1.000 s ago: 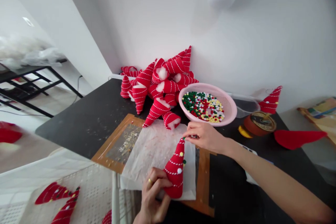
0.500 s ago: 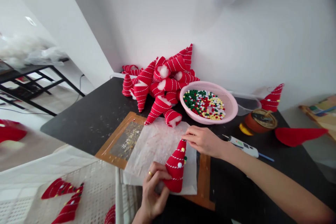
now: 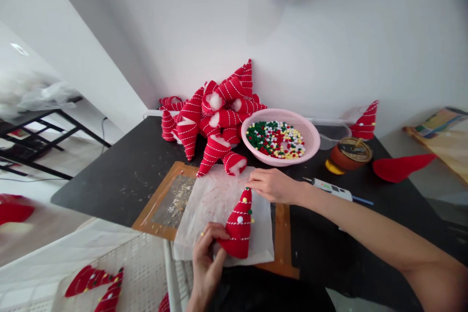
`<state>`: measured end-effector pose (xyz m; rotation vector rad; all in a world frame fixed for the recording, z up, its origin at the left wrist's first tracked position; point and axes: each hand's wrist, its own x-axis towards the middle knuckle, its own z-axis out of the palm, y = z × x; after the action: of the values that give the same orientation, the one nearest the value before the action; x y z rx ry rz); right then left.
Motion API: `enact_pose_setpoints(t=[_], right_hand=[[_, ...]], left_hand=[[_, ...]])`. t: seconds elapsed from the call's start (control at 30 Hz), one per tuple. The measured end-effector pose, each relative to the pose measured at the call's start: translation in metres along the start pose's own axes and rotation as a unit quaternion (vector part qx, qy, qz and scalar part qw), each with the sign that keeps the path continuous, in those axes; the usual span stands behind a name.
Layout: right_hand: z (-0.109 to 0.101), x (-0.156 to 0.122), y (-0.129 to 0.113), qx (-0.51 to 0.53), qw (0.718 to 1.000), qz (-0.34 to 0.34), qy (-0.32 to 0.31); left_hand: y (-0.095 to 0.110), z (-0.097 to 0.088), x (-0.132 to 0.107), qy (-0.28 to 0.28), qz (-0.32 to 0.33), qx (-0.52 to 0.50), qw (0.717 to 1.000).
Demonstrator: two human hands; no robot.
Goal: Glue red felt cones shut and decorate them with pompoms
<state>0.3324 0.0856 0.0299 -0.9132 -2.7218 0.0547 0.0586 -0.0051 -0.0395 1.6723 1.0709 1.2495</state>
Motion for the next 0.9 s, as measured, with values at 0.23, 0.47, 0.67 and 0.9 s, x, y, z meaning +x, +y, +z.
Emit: enact_pose_setpoints(t=[0.23, 0.47, 0.67, 0.9], right_hand=[[-0.032, -0.011, -0.006, 0.115, 0.983, 0.123, 0.065], [-0.052, -0.054, -0.025, 0.127, 0.953, 0.225, 0.157], [-0.031, -0.126, -0.044, 0.108, 0.864, 0.424, 0.248], [-0.002, -0.203, -0.066, -0.095, 0.729, 0.630, 0.252]], left_hand=[[-0.001, -0.005, 0.001, 0.023, -0.050, -0.034, 0.998], [-0.005, -0.020, -0.002, 0.054, -0.049, -0.022, 0.997], [-0.004, -0.019, -0.004, 0.066, -0.039, 0.006, 0.997], [-0.004, -0.018, -0.002, 0.036, -0.013, 0.051, 0.998]])
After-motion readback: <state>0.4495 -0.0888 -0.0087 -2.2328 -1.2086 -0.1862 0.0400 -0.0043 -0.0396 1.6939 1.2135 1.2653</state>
